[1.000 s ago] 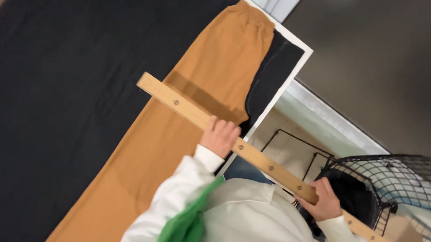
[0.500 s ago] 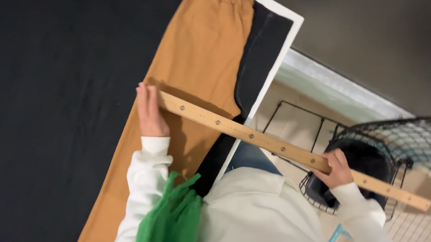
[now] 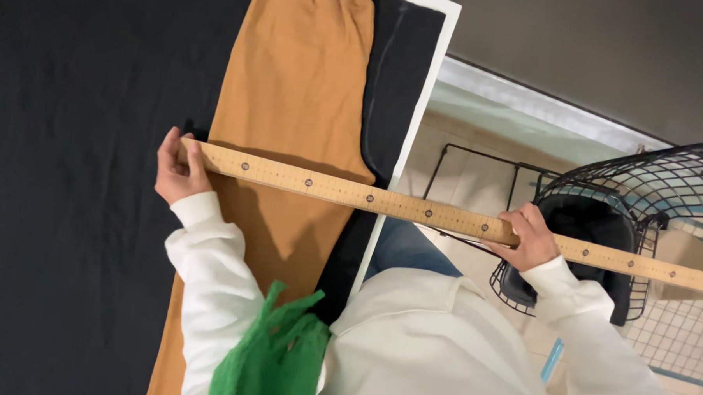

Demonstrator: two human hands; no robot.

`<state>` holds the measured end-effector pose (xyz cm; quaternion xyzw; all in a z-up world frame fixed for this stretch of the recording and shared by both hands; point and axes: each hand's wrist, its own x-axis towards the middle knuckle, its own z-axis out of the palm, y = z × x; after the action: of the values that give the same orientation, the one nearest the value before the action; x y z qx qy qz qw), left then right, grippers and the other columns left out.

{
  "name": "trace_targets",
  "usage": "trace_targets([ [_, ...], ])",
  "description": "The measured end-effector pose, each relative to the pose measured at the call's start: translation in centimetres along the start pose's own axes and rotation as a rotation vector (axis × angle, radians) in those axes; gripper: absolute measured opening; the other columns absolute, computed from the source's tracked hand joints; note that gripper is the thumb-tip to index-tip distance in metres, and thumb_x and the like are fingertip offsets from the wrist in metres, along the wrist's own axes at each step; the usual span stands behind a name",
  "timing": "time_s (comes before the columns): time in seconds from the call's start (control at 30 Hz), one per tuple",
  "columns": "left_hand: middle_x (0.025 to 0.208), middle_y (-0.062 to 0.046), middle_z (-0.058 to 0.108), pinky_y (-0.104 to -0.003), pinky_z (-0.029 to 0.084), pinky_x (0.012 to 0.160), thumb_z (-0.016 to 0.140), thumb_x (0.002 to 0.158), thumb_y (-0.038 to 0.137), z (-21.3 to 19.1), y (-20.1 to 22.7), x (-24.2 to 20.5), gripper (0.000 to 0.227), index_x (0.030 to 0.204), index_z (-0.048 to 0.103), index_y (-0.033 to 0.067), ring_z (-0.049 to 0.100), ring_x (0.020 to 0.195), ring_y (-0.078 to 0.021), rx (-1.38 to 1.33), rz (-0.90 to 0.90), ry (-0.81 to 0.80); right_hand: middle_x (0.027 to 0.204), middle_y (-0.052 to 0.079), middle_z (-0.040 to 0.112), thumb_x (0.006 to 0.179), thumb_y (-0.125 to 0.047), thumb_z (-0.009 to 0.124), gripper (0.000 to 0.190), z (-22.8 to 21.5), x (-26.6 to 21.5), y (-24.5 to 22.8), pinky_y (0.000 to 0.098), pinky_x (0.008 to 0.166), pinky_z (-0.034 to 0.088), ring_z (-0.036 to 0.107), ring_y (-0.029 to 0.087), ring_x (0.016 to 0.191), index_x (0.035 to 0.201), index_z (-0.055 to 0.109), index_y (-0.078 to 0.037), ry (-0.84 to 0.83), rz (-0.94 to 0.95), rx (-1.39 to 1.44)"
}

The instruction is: Use a ruler and tailor's chalk to measure and mark cutting lines on a pair of pants on a workbench.

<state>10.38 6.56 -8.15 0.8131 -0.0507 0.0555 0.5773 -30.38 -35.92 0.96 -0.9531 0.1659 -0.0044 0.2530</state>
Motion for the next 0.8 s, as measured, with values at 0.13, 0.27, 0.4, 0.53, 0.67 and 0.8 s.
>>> trace_targets([
  [0.13,0.119,-0.009,0.076,-0.026,0.06,0.093,0.072,0.106,0.014,0.2,0.0,0.9,0.032,0.133,0.066,0.0002,0.072,0.104,-0.0105,-0.047,-0.098,-0.019,0.096,0.013,0.052,0.067,-0.024,0.092,0.055,0.4,1.2,0.2,0.0413,0.076,0.051,0.056,0.033,0.09,0.109,0.064,-0.002,-0.018,0.009,-0.028],
  [0.27,0.116,-0.009,0.076,-0.026,0.06,0.091,0.076,0.103,0.013,0.9,-0.5,1.0,0.031,0.13,0.067,-0.0002,0.073,0.101,-0.0118,0.074,-0.072,0.031,0.097,0.013,0.052,0.066,-0.026,0.092,0.057,1.0,1.7,0.6,0.0409,0.077,0.051,0.055,0.033,0.089,0.111,0.065,-0.004,-0.053,0.04,-0.024],
  [0.4,0.119,-0.008,0.074,-0.025,0.059,0.087,0.079,0.101,0.013,1.3,0.7,0.8,0.035,0.131,0.066,-0.0002,0.07,0.097,-0.0101,0.072,-0.075,0.055,0.097,0.012,0.051,0.066,-0.026,0.092,0.057,1.8,1.4,0.8,0.0409,0.078,0.051,0.055,0.032,0.091,0.113,0.066,-0.005,-0.069,0.028,-0.009],
  [0.53,0.12,-0.007,0.073,-0.025,0.06,0.089,0.081,0.102,0.013,1.3,0.1,0.5,0.035,0.13,0.066,0.0001,0.071,0.099,-0.0104,0.07,-0.029,0.067,0.098,0.012,0.051,0.066,-0.026,0.092,0.058,2.1,1.3,1.0,0.0405,0.078,0.052,0.056,0.032,0.091,0.114,0.066,-0.005,-0.059,0.03,-0.005],
  [0.67,0.113,-0.006,0.07,-0.025,0.054,0.076,0.085,0.099,0.014,1.6,1.8,0.5,0.033,0.126,0.07,0.0017,0.063,0.086,-0.0116,0.195,-0.052,0.098,0.097,0.012,0.052,0.065,-0.027,0.092,0.058,2.4,1.4,1.2,0.0402,0.077,0.052,0.057,0.032,0.09,0.113,0.067,-0.005,-0.053,0.034,-0.003],
  [0.8,0.117,-0.007,0.07,-0.024,0.056,0.084,0.083,0.101,0.013,1.7,1.5,0.0,0.034,0.129,0.067,0.001,0.065,0.096,-0.0098,0.148,0.016,0.122,0.097,0.013,0.052,0.065,-0.028,0.092,0.059,2.9,1.2,1.3,0.0407,0.077,0.052,0.057,0.032,0.089,0.113,0.067,-0.004,-0.045,0.028,-0.004],
])
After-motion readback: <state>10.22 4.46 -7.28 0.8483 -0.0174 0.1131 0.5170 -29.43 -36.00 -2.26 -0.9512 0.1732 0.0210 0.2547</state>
